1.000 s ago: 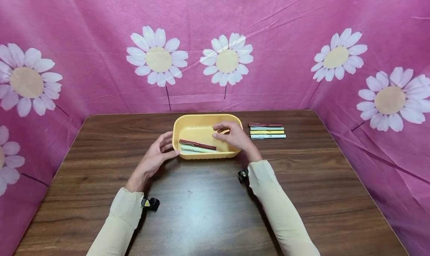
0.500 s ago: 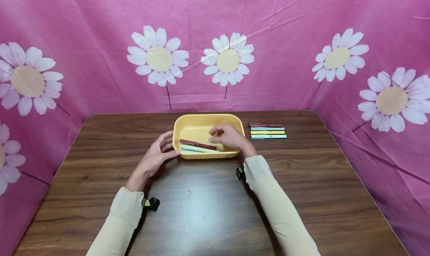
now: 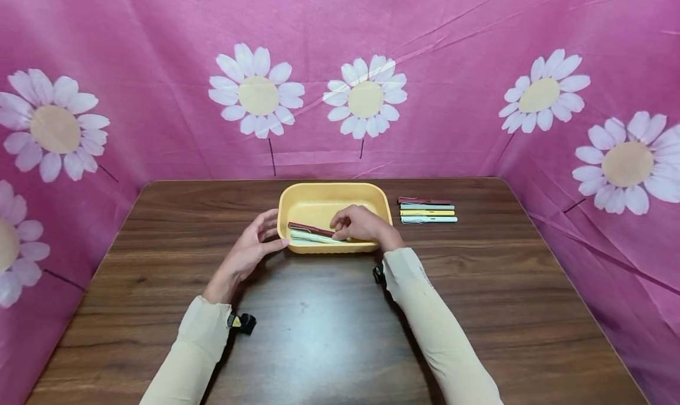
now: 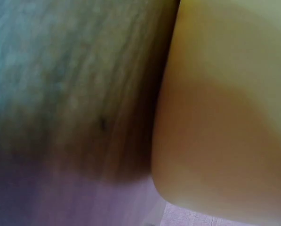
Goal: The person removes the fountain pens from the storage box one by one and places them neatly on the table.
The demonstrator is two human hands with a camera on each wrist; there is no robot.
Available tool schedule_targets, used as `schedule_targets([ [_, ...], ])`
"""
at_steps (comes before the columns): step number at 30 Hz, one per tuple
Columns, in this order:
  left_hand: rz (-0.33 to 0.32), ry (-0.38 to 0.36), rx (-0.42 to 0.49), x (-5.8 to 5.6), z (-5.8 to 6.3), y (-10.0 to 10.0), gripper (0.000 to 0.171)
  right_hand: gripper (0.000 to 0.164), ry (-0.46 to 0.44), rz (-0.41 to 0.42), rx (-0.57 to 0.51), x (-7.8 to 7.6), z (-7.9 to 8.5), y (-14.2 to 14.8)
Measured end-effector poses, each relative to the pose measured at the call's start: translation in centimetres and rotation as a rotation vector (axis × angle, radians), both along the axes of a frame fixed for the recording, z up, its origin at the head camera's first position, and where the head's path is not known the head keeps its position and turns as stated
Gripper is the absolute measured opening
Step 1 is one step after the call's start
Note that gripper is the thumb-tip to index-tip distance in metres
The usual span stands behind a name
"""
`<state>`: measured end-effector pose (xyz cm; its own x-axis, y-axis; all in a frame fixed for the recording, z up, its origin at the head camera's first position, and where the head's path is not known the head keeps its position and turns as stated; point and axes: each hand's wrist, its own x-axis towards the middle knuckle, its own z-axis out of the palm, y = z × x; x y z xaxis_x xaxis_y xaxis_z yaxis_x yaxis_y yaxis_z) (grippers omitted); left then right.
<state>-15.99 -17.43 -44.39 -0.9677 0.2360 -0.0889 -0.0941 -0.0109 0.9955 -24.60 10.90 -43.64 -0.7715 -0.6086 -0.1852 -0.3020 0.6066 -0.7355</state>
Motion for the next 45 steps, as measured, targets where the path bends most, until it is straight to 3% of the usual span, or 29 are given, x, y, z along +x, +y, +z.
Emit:
schedule_targets([
  [12, 0.002, -0.005, 0.005, 0.0, 0.0, 0.0, 0.08, 0.011, 0.07, 0.051, 0.018, 0.1, 0.1, 0.1],
  [22, 0.005, 0.005, 0.005, 0.0, -0.1, -0.1, 0.08, 0.013, 0.027, 0.037, -0.01, 0.0, 0.0, 0.0],
  [30, 0.0, 0.007, 0.01, 0.0, 0.0, 0.0, 0.08, 0.011, 0.057, 0.045, -0.012, -0.1, 0.1, 0.1],
  [36, -0.005, 0.002, 0.01, 0.0, 0.4, 0.1, 0.08, 0.012, 0.06, 0.007, -0.037, 0.0, 0.5, 0.5],
  [42, -0.011, 0.003, 0.012, 0.0, 0.4, 0.0, 0.079, 0.016, 0.005, -0.055, -0.093, 0.2, 0.9, 0.8],
  [45, -0.01, 0.002, 0.008, 0.0, 0.2, 0.0, 0.079, 0.018, 0.039, -0.063, -0.1, 0.4, 1.3, 1.1],
])
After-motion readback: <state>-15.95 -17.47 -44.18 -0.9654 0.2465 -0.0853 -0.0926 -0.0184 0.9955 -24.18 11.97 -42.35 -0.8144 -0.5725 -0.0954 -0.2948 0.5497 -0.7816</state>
